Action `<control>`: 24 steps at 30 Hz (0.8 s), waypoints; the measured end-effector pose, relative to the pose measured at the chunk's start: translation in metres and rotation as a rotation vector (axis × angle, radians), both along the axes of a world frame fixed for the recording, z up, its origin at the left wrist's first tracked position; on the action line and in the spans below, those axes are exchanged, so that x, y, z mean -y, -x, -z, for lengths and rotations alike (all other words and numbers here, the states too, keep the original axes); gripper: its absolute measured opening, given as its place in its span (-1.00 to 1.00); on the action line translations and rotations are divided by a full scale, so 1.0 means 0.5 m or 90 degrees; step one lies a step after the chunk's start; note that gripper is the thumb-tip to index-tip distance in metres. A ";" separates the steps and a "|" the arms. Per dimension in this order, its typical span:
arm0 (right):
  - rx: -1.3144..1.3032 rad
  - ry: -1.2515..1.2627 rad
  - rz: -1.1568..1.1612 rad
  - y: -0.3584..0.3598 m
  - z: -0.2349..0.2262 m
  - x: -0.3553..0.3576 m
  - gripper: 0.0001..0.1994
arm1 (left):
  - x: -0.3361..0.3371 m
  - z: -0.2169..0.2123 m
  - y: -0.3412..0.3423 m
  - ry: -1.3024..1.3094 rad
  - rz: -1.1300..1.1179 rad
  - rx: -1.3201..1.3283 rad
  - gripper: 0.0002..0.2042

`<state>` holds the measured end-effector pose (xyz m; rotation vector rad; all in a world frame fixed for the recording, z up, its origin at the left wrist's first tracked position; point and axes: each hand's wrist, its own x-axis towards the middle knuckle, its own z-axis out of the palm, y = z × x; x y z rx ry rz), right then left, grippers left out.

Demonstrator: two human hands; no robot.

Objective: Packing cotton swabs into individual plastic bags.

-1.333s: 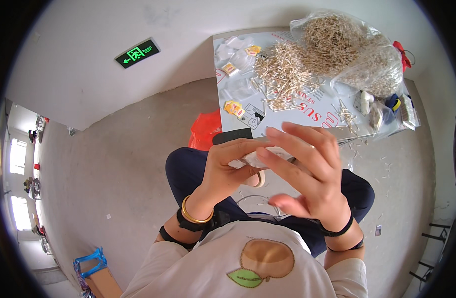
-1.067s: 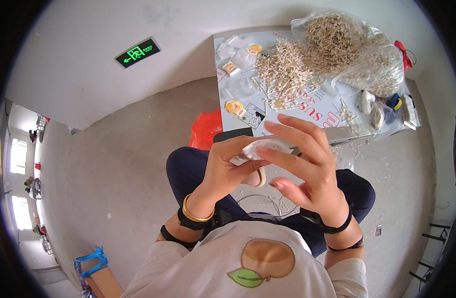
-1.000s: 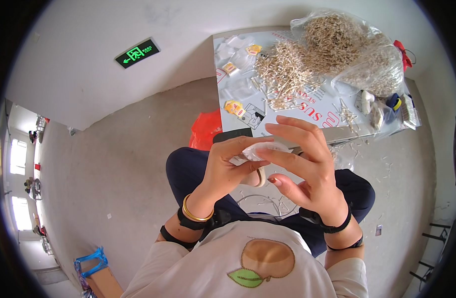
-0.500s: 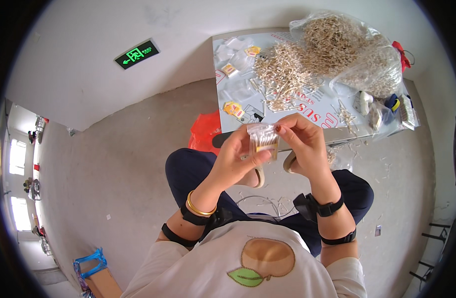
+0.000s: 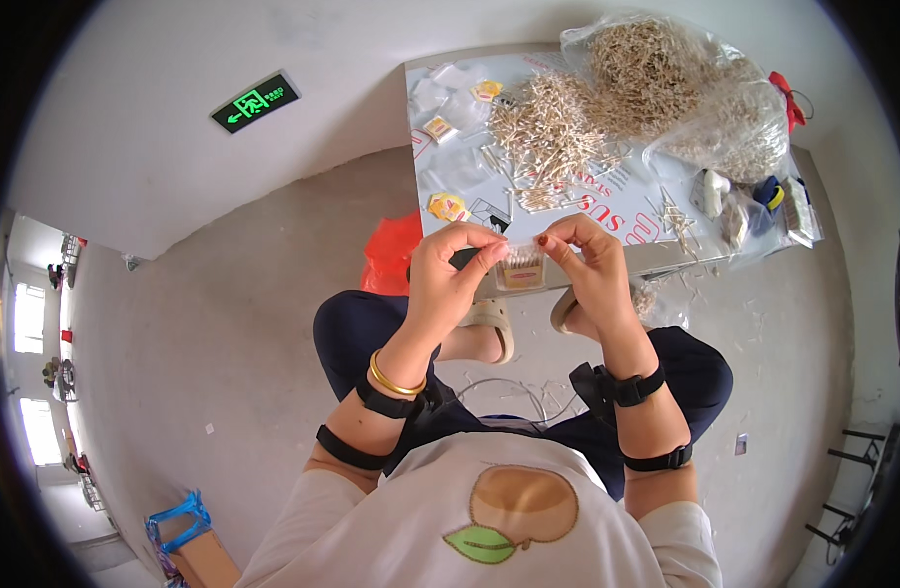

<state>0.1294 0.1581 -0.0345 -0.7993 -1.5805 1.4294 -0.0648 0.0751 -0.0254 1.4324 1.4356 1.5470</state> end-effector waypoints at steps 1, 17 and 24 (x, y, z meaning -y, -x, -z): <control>0.007 -0.022 0.009 -0.002 0.010 -0.007 -0.89 | -0.008 0.003 0.002 0.012 0.007 0.005 -0.88; 0.162 -0.024 -0.019 0.020 0.109 -0.057 -0.88 | -0.076 0.134 -0.006 0.033 0.000 -0.060 -0.87; 0.205 -0.030 0.000 0.032 0.175 -0.071 -0.81 | -0.096 0.200 0.010 0.034 -0.038 -0.208 -0.89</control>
